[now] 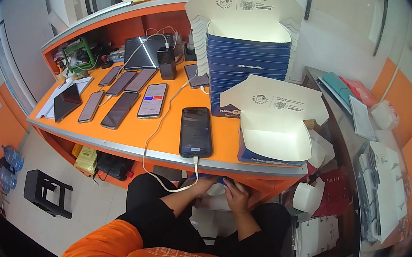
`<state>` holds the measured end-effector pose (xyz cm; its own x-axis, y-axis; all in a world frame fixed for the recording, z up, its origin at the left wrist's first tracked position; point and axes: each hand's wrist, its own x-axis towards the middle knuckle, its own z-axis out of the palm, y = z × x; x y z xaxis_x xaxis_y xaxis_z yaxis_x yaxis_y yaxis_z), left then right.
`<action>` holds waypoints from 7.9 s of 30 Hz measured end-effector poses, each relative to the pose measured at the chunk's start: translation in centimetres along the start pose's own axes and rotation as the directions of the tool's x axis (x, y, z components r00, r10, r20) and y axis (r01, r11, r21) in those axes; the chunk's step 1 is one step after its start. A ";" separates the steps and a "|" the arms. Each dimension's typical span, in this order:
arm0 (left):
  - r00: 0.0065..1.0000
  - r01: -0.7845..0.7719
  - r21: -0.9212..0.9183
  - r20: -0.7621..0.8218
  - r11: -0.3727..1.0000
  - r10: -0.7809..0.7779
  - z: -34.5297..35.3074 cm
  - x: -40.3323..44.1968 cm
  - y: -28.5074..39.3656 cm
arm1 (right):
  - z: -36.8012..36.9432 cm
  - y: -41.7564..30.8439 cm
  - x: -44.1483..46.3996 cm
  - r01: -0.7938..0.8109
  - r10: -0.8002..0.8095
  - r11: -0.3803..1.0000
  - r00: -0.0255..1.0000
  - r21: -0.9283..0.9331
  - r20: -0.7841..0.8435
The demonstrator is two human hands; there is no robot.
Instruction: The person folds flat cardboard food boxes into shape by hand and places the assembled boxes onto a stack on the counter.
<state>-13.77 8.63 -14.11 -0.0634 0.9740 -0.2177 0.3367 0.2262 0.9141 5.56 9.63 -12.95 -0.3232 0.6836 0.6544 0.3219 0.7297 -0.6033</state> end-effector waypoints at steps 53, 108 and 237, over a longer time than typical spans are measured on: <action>0.499 -0.708 0.285 -0.447 0.647 0.742 -1.9 -5.9 26.2 | -27.7 -10.6 24.2 -0.432 0.419 0.901 0.890 0.040 0.177; 0.439 -0.758 0.408 -0.259 0.509 0.860 -2.4 -7.1 26.2 | -19.2 -18.6 19.2 0.161 -0.032 0.769 0.976 -0.618 0.215; 0.877 -0.374 0.134 -0.272 0.918 0.397 -2.5 -6.6 26.8 | -18.6 -18.3 23.9 0.028 0.258 0.785 0.894 -0.619 0.367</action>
<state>-6.67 8.32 12.70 -0.1770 0.9479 0.2650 0.4584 -0.1589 0.8744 8.44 12.33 22.25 -0.5327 0.8048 0.2620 0.7943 0.5822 -0.1734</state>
